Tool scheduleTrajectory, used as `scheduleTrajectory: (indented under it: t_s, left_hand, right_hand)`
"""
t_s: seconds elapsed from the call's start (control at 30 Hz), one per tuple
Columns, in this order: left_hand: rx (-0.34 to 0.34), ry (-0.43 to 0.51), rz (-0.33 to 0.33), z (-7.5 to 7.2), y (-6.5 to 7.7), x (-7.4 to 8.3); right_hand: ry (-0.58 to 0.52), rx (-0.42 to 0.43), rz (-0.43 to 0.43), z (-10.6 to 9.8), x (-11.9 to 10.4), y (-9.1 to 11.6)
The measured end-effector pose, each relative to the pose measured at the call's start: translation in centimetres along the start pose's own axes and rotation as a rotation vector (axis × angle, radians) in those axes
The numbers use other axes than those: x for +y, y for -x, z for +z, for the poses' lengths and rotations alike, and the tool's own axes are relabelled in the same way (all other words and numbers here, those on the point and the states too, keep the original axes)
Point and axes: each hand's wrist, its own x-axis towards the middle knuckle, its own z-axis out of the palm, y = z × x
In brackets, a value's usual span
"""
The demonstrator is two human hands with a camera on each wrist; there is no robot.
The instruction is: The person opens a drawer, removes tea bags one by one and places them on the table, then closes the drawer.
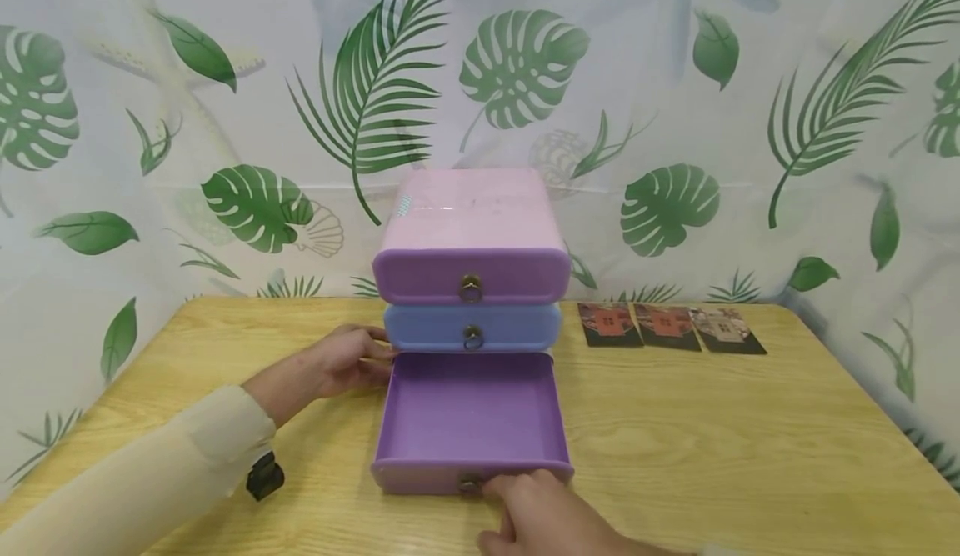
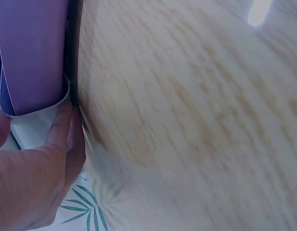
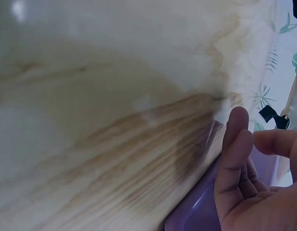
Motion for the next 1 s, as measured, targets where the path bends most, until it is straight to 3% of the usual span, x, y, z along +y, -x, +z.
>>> scheduleTrajectory:
  t_s: [0.3, 0.73, 1.0]
  left_hand:
    - [0.008, -0.01, -0.002, 0.09, 0.2, 0.08]
    - [0.006, -0.037, -0.012, 0.04, 0.25, 0.13]
    - [0.009, -0.034, -0.01, 0.01, 0.21, 0.12]
  right_hand:
    - [-0.106, 0.002, 0.055, 0.2, 0.17, -0.02]
    - [-0.142, 0.076, 0.002, 0.46, 0.34, -0.06]
    - [-0.344, 0.06, 0.098, 0.8, 0.44, -0.32]
